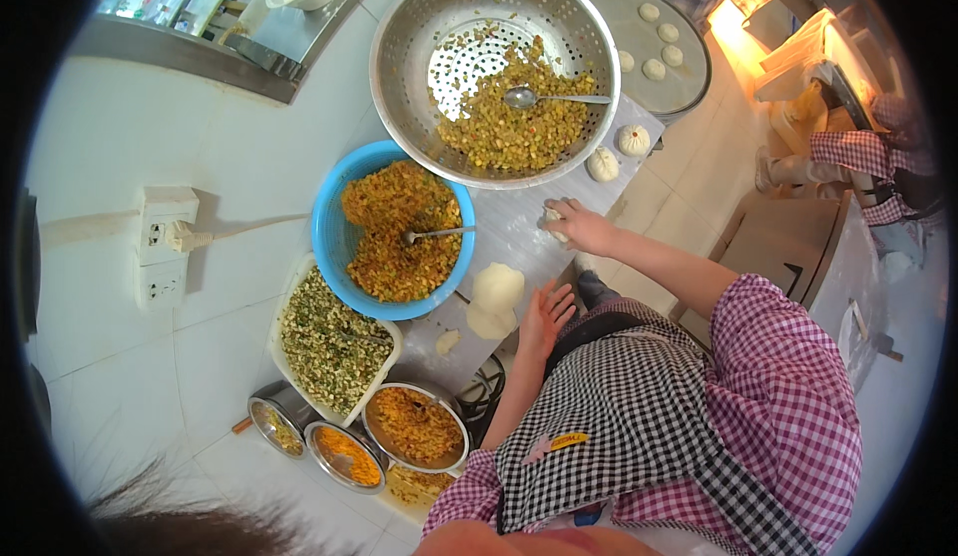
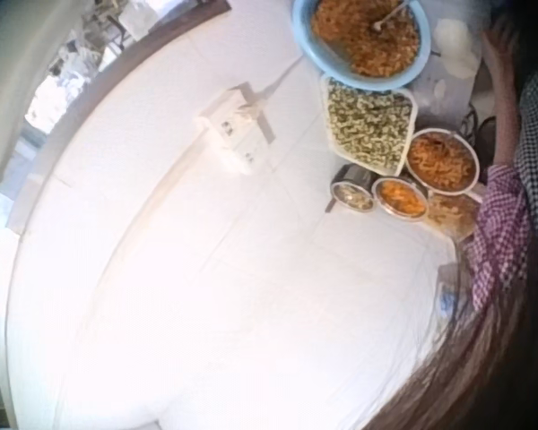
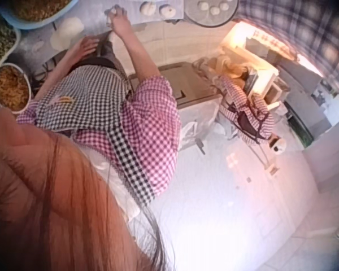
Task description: The person fills round dough wrappers with different fillings from several bowls, pleats the edges to seal them, and places the finished buns into a steamer tray. The person repeats this process multiple times with different fillings.
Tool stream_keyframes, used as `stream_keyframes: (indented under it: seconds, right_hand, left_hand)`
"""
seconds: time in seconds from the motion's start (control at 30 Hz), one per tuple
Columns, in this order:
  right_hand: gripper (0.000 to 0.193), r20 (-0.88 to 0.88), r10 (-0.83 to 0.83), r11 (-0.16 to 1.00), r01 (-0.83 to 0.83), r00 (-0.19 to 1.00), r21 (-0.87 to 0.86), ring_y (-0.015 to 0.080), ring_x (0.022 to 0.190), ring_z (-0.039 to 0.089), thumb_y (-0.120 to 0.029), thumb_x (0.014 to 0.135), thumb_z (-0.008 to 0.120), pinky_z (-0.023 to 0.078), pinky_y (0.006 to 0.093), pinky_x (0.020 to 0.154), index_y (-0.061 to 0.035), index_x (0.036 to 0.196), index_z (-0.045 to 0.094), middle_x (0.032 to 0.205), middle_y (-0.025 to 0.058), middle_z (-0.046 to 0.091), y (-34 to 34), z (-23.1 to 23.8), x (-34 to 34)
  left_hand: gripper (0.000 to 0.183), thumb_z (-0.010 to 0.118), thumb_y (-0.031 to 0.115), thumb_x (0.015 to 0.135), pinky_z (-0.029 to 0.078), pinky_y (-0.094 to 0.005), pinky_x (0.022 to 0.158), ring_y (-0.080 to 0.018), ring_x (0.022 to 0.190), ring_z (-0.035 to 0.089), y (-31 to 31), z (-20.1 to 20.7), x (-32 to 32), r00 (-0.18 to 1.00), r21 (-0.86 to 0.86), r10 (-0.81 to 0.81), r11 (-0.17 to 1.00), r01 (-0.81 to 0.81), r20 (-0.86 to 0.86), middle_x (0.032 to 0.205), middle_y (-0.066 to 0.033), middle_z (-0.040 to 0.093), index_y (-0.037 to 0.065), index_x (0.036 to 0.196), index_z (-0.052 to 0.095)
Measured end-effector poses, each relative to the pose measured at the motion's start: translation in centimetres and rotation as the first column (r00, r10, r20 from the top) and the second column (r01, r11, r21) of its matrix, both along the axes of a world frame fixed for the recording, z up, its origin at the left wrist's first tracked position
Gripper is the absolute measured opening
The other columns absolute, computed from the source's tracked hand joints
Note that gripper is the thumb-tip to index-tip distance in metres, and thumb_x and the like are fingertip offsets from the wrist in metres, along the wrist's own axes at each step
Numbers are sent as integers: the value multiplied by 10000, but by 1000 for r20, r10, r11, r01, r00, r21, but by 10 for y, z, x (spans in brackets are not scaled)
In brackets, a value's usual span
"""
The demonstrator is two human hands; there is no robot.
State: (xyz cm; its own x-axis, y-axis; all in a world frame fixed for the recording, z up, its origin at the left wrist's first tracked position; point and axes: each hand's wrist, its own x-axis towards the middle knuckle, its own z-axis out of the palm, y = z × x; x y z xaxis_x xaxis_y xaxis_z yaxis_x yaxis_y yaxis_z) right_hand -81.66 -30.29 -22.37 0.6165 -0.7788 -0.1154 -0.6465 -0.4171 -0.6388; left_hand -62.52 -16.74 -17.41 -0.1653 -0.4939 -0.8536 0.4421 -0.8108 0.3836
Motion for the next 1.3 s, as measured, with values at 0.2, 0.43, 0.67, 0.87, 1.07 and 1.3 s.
stream_keyframes:
  seconds: [0.2,0.43,0.67,0.87,1.07,1.3]
  right_hand:
    - [413,21,-181,983,181,983,-6,353,1187,568,-358,907,686,493,448,1002,-147,1261,653,1353,136,568,-3,-6,17]
    - [303,-125,-254,967,247,959,-68,304,1082,610,-363,949,630,508,424,931,-119,1110,710,1162,93,610,1,-11,32]
    - [288,-93,-290,956,284,952,-71,323,1055,625,-313,963,606,504,408,944,-60,1064,701,1169,110,646,1,-25,33]
    - [280,-52,-226,974,227,973,13,352,1028,631,-283,967,602,501,420,953,-39,1058,704,1179,131,663,-7,-14,25]
    - [195,221,-81,970,128,972,-206,362,989,634,-169,862,712,524,428,878,-36,1003,693,1134,147,624,20,1,67]
    - [364,36,-339,840,285,940,462,285,793,648,-182,760,830,532,386,745,-15,1009,624,915,133,648,44,-13,129]
  left_hand:
    - [595,311,432,1112,475,-419,1077,-288,1312,542,11,-3,-6,1000,26,10,1000,-10,-2,1447,-191,544,13,1532,355]
    - [581,297,413,1115,464,-441,1098,-311,1331,523,25,0,-5,995,-10,93,996,-93,-32,1453,-210,532,0,1518,370]
    - [607,260,446,1115,451,-434,1105,-289,1338,522,44,-2,2,989,-40,149,988,-150,-27,1451,-188,548,0,1499,413]
    - [628,242,466,1115,434,-428,1114,-276,1346,517,56,-3,10,980,-76,197,978,-196,3,1446,-176,556,3,1501,415]
    - [619,254,464,1114,453,-418,1091,-272,1316,537,69,-8,17,951,-41,305,952,-303,46,1432,-171,566,3,1484,438]
    - [571,296,425,1115,474,-400,1062,-255,1266,568,81,2,33,907,-51,416,909,-413,60,1383,-160,599,10,1478,442]
